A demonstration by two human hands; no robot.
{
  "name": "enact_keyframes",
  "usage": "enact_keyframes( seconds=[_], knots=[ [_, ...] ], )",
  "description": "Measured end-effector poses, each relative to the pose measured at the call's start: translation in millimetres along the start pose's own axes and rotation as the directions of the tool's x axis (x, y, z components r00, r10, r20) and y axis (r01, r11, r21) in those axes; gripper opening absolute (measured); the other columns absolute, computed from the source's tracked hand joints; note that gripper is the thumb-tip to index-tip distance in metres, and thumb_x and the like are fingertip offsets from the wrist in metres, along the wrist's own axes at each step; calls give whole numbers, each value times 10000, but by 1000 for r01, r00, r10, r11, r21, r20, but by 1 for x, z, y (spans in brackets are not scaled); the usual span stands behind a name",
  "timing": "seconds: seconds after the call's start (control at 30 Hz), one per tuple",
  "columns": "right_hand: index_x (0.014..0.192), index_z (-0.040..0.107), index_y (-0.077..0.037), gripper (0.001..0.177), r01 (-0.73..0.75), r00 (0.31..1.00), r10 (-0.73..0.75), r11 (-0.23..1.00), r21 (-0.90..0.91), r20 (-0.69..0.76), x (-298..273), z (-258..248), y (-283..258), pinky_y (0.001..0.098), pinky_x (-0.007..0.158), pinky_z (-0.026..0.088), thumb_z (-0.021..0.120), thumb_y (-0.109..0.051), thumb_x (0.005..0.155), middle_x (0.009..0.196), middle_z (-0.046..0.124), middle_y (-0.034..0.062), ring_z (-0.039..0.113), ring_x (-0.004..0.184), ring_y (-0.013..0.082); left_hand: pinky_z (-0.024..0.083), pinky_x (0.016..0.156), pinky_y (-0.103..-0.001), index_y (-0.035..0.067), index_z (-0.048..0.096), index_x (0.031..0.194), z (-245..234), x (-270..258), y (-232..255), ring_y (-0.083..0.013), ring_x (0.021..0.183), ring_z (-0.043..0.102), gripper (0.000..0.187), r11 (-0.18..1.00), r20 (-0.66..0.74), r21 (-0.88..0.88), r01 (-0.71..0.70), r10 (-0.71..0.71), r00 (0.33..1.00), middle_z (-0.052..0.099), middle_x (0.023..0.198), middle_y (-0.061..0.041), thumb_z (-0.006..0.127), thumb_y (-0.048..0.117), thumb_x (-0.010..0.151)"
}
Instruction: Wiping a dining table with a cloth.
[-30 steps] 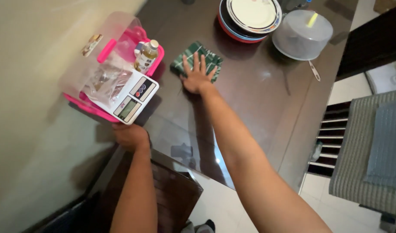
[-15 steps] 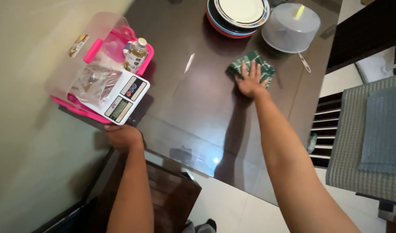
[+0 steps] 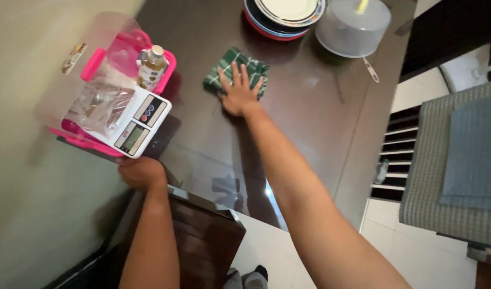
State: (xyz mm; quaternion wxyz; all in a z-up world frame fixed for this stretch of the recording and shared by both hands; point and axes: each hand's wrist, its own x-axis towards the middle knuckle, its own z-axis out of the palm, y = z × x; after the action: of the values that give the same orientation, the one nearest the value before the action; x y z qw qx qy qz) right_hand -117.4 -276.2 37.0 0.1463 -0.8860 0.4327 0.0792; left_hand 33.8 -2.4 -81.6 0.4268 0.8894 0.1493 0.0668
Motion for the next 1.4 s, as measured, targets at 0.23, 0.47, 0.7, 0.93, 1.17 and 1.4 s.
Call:
enact_keyframes(
  seconds=[0.23, 0.47, 0.7, 0.93, 1.17, 1.4],
  knots=[
    [1638, 58, -435, 810, -3, 1000, 3, 1000, 23, -23, -34, 7, 121, 716, 1198, -27, 534, -462, 984, 1736, -131, 23, -109, 1596, 301, 487, 784, -662, -77, 617, 989, -23, -11, 23, -574, 925, 616, 561, 997, 64, 58, 48, -52, 997, 659, 1001, -359, 308, 380, 1088],
    [1643, -11, -391, 768, -372, 926, 375, 925, 74, -34, -48, -19, 244, 743, 1194, -21, 392, -571, 1014, 1740, -148, 16, -124, 1599, 306, 509, 817, -642, -94, 638, 918, -14, -8, 19, -568, 921, 632, 610, 996, 6, 85, -1, 0, 1000, 669, 973, -371, 299, 369, 1125],
    [1666, 24, -364, 789, -363, 931, 363, 932, 13, -27, 9, -31, 155, 818, 1164, 27, 424, -565, 1017, 1758, -104, 58, -103, 1606, 363, 512, 776, -649, -84, 638, 975, -27, -14, 32, -570, 908, 630, 581, 1000, 62, -1, 31, -31, 998, 667, 1009, -359, 286, 364, 1083],
    [1648, -10, -344, 815, -143, 990, 143, 990, 5, 9, -11, -7, 28, 832, 1099, -59, 466, -483, 1001, 1726, -145, 83, -154, 1570, 353, 504, 824, -652, -75, 643, 991, -21, -9, 27, -561, 946, 637, 606, 996, 58, 68, 54, -58, 997, 677, 1025, -354, 290, 402, 1112],
    [1654, 48, -383, 798, 34, 999, -34, 999, -12, -22, -66, 11, 101, 758, 1180, -42, 486, -523, 1002, 1740, -105, 37, -114, 1602, 295, 500, 824, -649, -49, 625, 1050, -28, -13, 34, -540, 963, 640, 513, 990, 27, 117, 72, -76, 997, 679, 1048, -315, 384, 403, 1070],
    [1645, 0, -395, 806, -183, 983, 182, 982, 47, 26, -110, 4, 198, 747, 1180, -56, 452, -549, 996, 1735, -157, 16, -143, 1593, 278, 476, 732, -564, 23, 617, 1002, -67, -66, 50, -442, 922, 575, 330, 841, -259, 318, -437, 521, 813, 591, 1004, -208, 687, 280, 807]
  ],
)
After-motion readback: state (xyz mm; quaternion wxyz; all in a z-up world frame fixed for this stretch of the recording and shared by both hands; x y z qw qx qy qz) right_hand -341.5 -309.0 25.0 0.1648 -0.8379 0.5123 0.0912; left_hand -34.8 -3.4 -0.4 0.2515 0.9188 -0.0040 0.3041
